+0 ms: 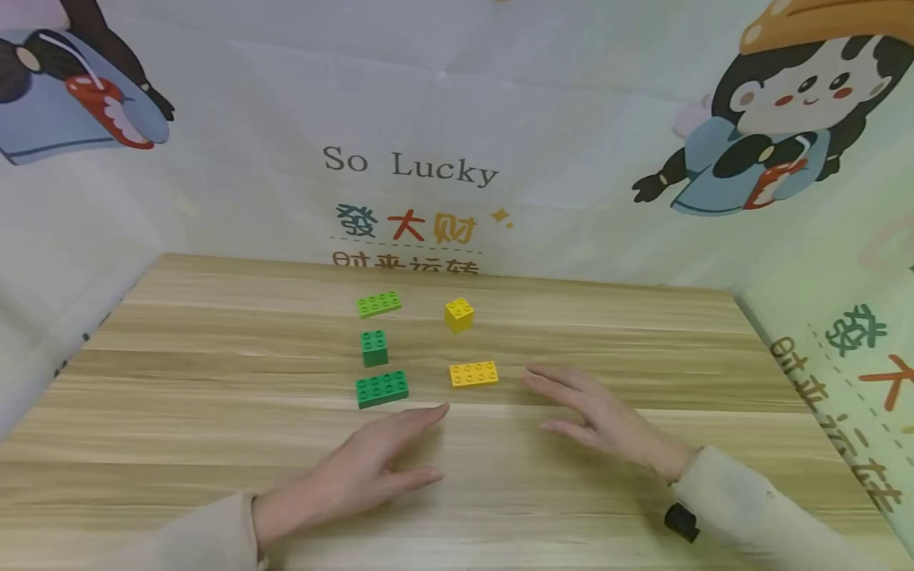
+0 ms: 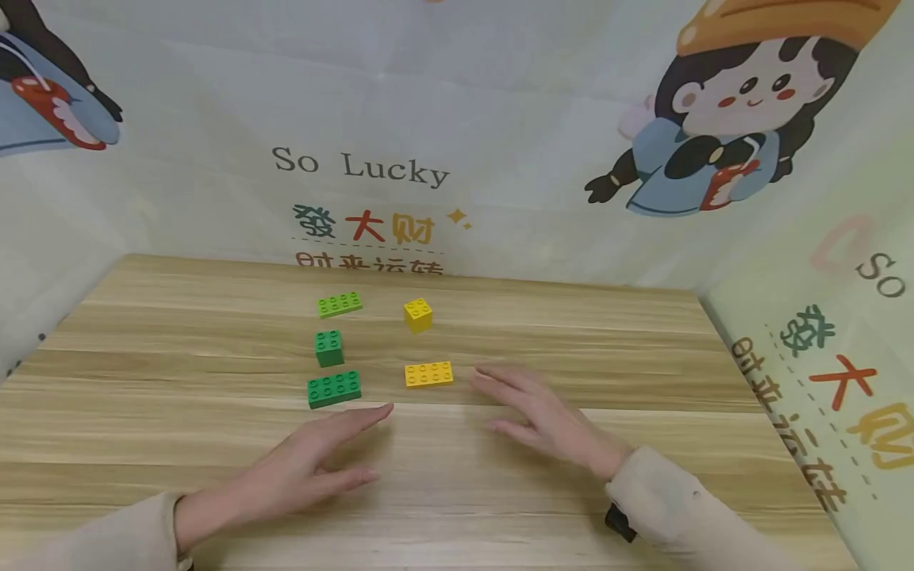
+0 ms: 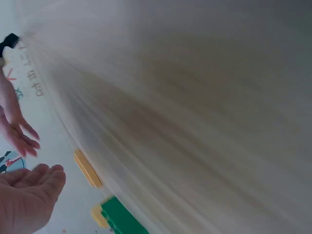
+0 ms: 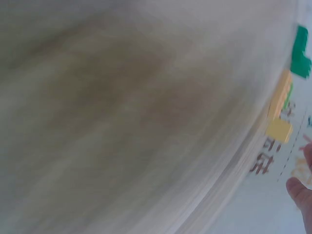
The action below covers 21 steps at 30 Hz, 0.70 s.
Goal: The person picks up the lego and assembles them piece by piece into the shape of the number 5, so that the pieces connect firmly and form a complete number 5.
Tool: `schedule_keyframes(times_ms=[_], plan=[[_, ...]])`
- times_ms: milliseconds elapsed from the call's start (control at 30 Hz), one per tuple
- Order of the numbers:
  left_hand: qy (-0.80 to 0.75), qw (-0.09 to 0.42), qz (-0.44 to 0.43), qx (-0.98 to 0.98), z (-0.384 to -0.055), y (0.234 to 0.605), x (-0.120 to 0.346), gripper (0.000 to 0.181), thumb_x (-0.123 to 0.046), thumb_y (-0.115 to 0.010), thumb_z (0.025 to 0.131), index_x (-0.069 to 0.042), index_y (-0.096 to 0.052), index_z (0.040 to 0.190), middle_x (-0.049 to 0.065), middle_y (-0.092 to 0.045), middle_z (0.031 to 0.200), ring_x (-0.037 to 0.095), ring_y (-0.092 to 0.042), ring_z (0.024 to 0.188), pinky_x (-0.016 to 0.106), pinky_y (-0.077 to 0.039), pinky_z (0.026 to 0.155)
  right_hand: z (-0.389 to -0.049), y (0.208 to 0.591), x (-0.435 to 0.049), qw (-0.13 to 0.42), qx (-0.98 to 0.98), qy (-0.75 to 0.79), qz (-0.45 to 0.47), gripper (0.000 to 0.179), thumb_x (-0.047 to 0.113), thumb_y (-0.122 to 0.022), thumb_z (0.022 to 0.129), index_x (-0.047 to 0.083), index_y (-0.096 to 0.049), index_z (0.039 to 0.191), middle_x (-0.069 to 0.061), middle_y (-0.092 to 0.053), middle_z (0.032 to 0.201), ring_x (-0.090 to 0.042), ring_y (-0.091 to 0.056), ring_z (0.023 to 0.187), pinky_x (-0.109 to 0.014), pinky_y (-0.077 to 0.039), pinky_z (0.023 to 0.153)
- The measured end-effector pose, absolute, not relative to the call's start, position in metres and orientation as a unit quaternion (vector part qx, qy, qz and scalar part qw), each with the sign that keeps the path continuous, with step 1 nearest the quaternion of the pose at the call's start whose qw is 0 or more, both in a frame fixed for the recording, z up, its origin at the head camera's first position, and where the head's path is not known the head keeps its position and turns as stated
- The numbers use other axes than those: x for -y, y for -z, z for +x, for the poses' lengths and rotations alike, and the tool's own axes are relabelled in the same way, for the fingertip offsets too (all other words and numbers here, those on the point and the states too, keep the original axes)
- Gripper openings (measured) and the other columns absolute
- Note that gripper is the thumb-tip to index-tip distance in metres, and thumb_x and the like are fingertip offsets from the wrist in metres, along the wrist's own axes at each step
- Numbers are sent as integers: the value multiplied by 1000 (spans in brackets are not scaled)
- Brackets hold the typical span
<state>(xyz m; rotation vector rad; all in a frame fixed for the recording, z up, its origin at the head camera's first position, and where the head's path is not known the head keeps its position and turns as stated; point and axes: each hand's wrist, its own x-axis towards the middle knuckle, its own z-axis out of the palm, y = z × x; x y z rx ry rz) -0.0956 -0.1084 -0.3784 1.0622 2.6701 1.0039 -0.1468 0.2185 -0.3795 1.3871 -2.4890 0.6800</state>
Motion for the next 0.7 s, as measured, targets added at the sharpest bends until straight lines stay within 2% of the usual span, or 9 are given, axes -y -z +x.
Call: schedule_keyframes(times_ms=[67, 167, 367, 700], plan=[[-397, 73, 292, -867, -99, 378, 95, 62, -34, -63, 89, -8, -41, 141, 8, -49, 139, 24, -47, 127, 42, -40, 103, -157, 377, -217, 91, 853, -283, 428, 53, 11, -67, 85, 1, -49, 134, -19, -51, 134, -33, -49, 121, -46, -41, 100], [-452, 79, 231, -858, -107, 377, 76, 57, -26, -65, 89, -4, -46, 137, 10, -54, 134, 26, -52, 121, 42, -43, 99, -172, 373, -212, 48, 862, -360, 355, 48, 6, -65, 87, -3, -50, 132, -22, -54, 130, -35, -53, 117, -51, -43, 96], [-452, 31, 163, -877, -131, 375, 52, 56, -21, -71, 84, -4, -49, 134, 11, -55, 130, 27, -53, 114, 43, -45, 95, -207, 370, -193, -25, 859, -447, 248, 49, 9, -62, 90, -1, -47, 135, -22, -55, 126, -33, -55, 112, -49, -45, 95], [-427, 14, 99, -899, -158, 377, 37, 56, -17, -74, 81, 1, -50, 129, 17, -51, 127, 30, -50, 115, 43, -43, 97, -247, 373, -164, -68, 863, -436, 246, 51, 8, -63, 89, -5, -45, 135, -25, -51, 131, -35, -55, 112, -43, -48, 94]])
